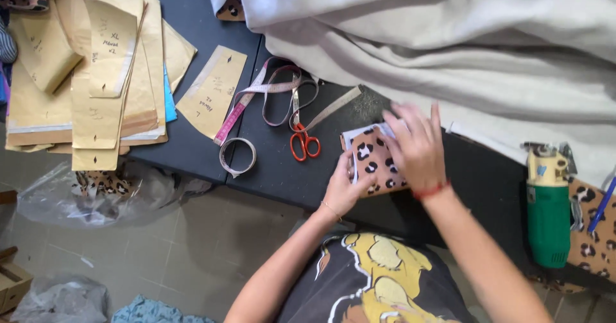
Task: Tracing patterns onto leopard-print fabric and cutting out the pieces using an electric rotary cutter
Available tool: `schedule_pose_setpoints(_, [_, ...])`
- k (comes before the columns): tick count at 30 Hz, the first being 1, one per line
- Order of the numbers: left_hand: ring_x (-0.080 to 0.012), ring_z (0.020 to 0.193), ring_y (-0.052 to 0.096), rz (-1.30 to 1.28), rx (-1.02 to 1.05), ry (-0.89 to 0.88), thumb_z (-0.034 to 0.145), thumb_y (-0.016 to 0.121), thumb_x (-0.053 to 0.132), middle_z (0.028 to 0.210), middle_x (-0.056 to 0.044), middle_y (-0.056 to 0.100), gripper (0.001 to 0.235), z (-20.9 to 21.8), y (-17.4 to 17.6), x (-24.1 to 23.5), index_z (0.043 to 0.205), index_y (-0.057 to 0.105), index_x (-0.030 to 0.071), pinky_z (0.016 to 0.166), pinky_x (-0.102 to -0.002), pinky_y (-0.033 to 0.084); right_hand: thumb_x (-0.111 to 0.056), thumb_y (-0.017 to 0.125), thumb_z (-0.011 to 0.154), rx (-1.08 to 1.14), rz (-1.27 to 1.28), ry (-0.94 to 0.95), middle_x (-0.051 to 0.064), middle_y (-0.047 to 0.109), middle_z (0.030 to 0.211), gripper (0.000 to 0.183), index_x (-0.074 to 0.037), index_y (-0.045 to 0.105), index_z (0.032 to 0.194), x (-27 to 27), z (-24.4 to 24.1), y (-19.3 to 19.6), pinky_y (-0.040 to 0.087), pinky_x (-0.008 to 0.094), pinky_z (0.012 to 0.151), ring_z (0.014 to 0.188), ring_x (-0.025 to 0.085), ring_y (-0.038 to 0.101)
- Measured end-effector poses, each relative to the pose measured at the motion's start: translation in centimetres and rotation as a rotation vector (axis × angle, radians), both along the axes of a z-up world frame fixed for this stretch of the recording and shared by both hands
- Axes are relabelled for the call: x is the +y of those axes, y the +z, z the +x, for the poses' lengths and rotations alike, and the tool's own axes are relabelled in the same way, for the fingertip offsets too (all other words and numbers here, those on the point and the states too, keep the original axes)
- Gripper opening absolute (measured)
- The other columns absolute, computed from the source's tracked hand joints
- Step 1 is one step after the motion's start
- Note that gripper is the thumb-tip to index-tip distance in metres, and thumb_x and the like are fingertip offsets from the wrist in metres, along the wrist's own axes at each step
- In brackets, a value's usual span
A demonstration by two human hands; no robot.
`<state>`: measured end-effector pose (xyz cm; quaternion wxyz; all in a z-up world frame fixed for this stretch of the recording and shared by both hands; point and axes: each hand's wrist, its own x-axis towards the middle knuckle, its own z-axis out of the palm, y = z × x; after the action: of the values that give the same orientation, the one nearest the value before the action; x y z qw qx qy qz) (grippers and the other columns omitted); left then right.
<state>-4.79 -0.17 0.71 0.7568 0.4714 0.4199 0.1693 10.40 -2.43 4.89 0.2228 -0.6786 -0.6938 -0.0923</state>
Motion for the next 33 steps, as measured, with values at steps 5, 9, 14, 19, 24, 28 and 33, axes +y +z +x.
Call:
schedule_pose_setpoints(5, [-0.0434,0.099,0.051,0.252,0.425,-0.118,0.070,0.061,0.030,0.101,-0.030,0.054,0.084,0.5,3.3,-0.3,0.136,0.010,0.024,0.088,-0.049,0.041,-0.027,0.043,0.088,-0.114,-0.098,-0.024,0.011,0.044,0.129,0.041,-0.007,0.045,0.123,-4.0,-2.4,-3.0,0.025,0.048,0.100,0.117,0.025,0.043])
schedule_pose_setpoints(9, [-0.0316,0.103,0.051,1.475,0.478,-0.034,0.076,0.047,0.011,0.124,-0.015,0.042,0.049,2.3,2.2,-0.3,0.125,0.043,0.017,0.082,-0.045,0.041,-0.030,0.037,0.086,0.077,-0.293,-0.099,0.011,0.027,0.140,0.051,-0.006,0.034,0.131,-3.3,-1.6,-3.5,0.020,0.056,0.097,0.124,0.032,0.029])
schedule_pose_setpoints(14, [-0.0260,0.131,0.018,1.422,0.638,-0.444,0.079,0.044,0.030,0.142,-0.008,0.019,0.059,2.9,1.4,-1.0,0.134,0.029,0.011,0.098,-0.059,0.015,-0.014,0.056,0.080,-0.002,-0.046,-0.249,0.018,0.039,0.132,0.042,-0.006,0.050,0.120,-8.1,5.1,-2.4,0.021,0.046,0.099,0.123,0.034,0.033])
schedule_pose_setpoints(19, [-0.0272,0.129,0.021,1.519,0.692,-0.646,0.074,0.040,0.014,0.139,-0.016,0.022,0.061,4.9,0.6,-1.9,0.131,0.025,-0.001,0.104,-0.049,0.014,-0.004,0.067,0.085,0.212,-0.057,-1.011,0.017,0.053,0.093,0.015,0.000,0.059,0.098,-22.7,18.5,-3.3,0.042,0.036,0.060,0.072,0.026,0.051])
schedule_pose_setpoints(24, [-0.0274,0.129,0.023,1.442,0.682,-0.543,0.084,0.036,0.035,0.138,-0.017,0.025,0.058,7.8,0.7,-2.4,0.129,0.029,-0.002,0.102,-0.046,0.019,-0.042,0.068,0.088,0.375,-0.530,-1.211,0.016,0.060,0.078,0.044,-0.001,0.056,0.081,-33.9,27.2,-10.4,0.041,0.041,0.064,0.071,0.032,0.057])
schedule_pose_setpoints(28, [-0.0208,0.134,0.002,1.424,0.880,-0.553,0.084,0.029,0.053,0.144,-0.010,0.006,0.070,8.2,0.5,-3.0,0.137,0.015,0.008,0.105,-0.051,0.006,-0.040,0.062,0.096,0.325,-0.765,-1.138,0.012,0.054,0.057,0.051,-0.003,0.054,0.062,-36.1,29.1,-14.6,0.036,0.037,0.049,0.054,0.025,0.053])
schedule_pose_setpoints(33, [-0.0228,0.133,0.008,1.365,0.819,-0.497,0.088,0.030,0.039,0.144,-0.009,0.010,0.060,8.3,0.0,-2.5,0.137,0.014,0.008,0.105,-0.050,0.009,-0.019,0.062,0.106,0.505,-0.298,-1.022,0.015,0.059,0.083,0.023,0.001,0.058,0.095,-29.0,22.3,-6.5,0.042,0.037,0.060,0.072,0.024,0.055])
